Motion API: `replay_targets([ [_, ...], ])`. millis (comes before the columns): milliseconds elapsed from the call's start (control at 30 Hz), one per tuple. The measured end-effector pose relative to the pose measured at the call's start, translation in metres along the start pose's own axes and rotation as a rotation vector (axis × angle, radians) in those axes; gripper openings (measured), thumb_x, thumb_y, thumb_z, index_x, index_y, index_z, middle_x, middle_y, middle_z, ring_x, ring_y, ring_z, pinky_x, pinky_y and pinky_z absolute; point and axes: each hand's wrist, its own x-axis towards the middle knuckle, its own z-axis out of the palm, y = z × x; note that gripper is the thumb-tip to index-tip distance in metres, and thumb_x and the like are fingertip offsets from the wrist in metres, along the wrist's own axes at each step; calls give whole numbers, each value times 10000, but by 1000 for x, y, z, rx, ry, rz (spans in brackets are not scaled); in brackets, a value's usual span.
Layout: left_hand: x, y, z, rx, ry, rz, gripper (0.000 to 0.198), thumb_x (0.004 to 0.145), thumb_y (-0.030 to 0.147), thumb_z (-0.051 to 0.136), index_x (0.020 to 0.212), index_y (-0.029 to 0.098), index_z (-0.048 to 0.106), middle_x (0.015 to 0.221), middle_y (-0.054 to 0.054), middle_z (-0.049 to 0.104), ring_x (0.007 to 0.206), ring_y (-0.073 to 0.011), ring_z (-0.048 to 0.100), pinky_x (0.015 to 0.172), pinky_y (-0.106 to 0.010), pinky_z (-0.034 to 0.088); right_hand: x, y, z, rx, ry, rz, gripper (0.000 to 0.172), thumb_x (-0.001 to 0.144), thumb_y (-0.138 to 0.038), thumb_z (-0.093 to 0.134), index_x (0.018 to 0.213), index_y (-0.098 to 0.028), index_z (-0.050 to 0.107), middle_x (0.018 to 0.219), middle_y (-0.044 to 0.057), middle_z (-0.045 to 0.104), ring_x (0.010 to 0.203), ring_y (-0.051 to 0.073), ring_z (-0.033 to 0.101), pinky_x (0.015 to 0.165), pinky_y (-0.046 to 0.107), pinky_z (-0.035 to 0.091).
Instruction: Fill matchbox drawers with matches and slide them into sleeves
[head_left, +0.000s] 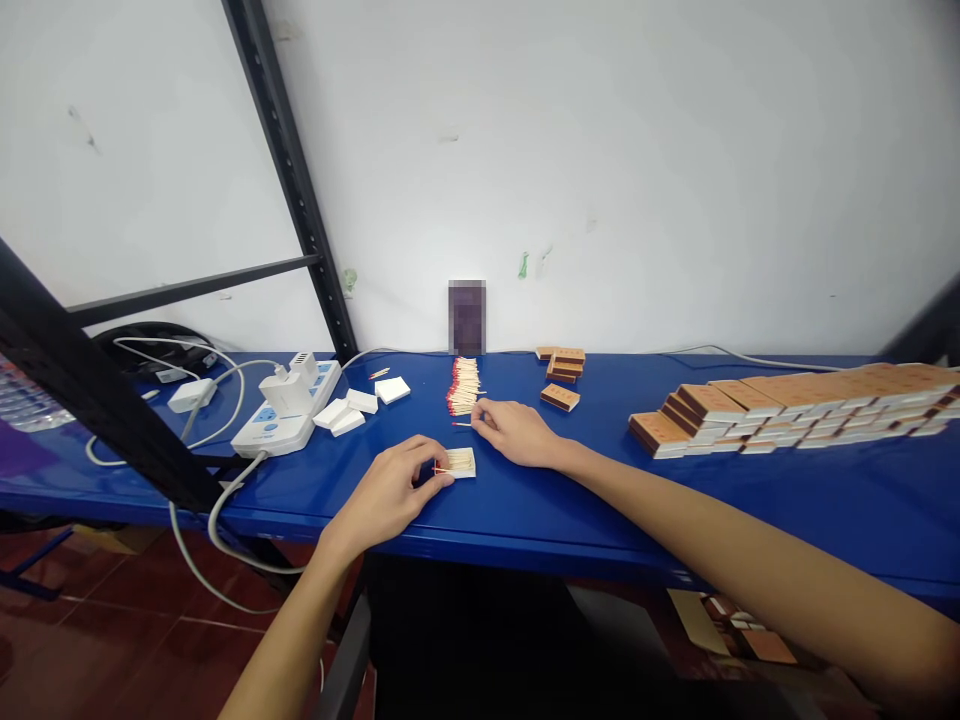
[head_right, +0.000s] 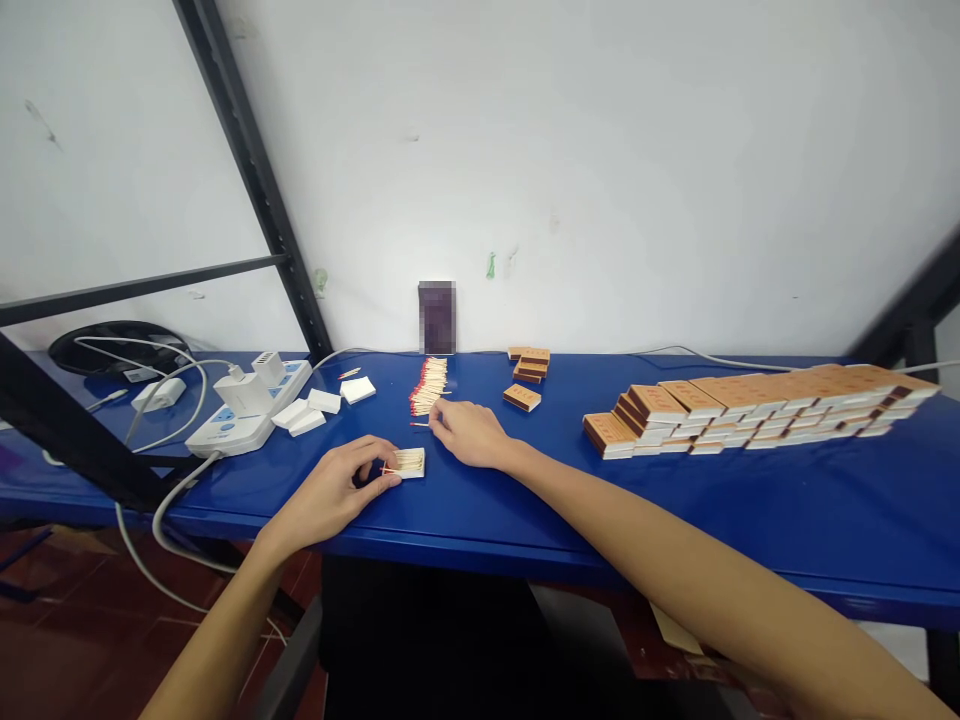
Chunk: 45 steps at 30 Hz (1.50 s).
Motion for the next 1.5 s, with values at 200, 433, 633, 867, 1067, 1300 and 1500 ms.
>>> replay_targets([
  [200, -1, 3, 0, 52, 43, -115, 188, 885, 355, 569, 1026, 233, 548, 711, 44, 527, 603, -137, 472, 603, -263, 362, -8, -3, -7, 404, -52, -81, 195, 931, -333, 450, 865, -184, 557, 689, -31, 527, 619, 116, 461, 575, 234, 322],
  [433, 0, 1, 2, 32, 80, -124, 191, 852, 343, 594, 842, 219, 449, 635, 70, 453, 563, -124, 425, 565, -247, 324, -17, -17, -8, 555, -171, -188, 164, 882, -320, 525, 829, -172, 573, 663, -45, 483, 595, 98, 417, 560, 228, 331],
  [633, 0, 0, 2, 41, 80, -74, 187, 861, 320, 587, 773, 201, 472, 775, 28, 544, 614, -121, 431, 593, -254, 341, -11, -13, -4, 567, -108, -128, 138, 868, -311, 531, 832, -180, 559, 654, -54, 479, 591, 99, 427, 566, 231, 330],
  [867, -1, 1, 1, 29, 60, -70, 137, 876, 306, 575, 811, 203, 511, 826, 24, 574, 627, -123, 440, 611, -259, 357, -4, -7, -1, 475, 31, -109, 105, 851, -286, 540, 850, -186, 575, 639, -61, 470, 576, 98, 415, 572, 230, 326],
  [1067, -1, 1, 1, 38, 58, -70, 131, 875, 327, 570, 841, 204, 542, 788, 20, 552, 624, -130, 447, 602, -263, 351, -9, -10, -6, 440, -108, -218, 158, 860, -333, 573, 909, -183, 576, 658, -62, 479, 583, 95, 424, 585, 229, 336],
  [1300, 0, 2, 1, 34, 60, -77, 155, 869, 330, 576, 815, 204, 504, 739, 36, 519, 609, -123, 439, 582, -251, 334, -10, -16, -7, 322, -139, -239, 132, 864, -312, 584, 913, -190, 580, 658, -65, 487, 586, 91, 433, 586, 223, 307],
  [1500, 0, 2, 1, 45, 81, -111, 189, 848, 350, 601, 801, 214, 478, 645, 61, 488, 564, -120, 420, 560, -247, 315, -5, -8, -4, 295, -70, -231, 161, 923, -338, 503, 919, -192, 571, 649, -54, 499, 587, 105, 446, 584, 228, 317],
])
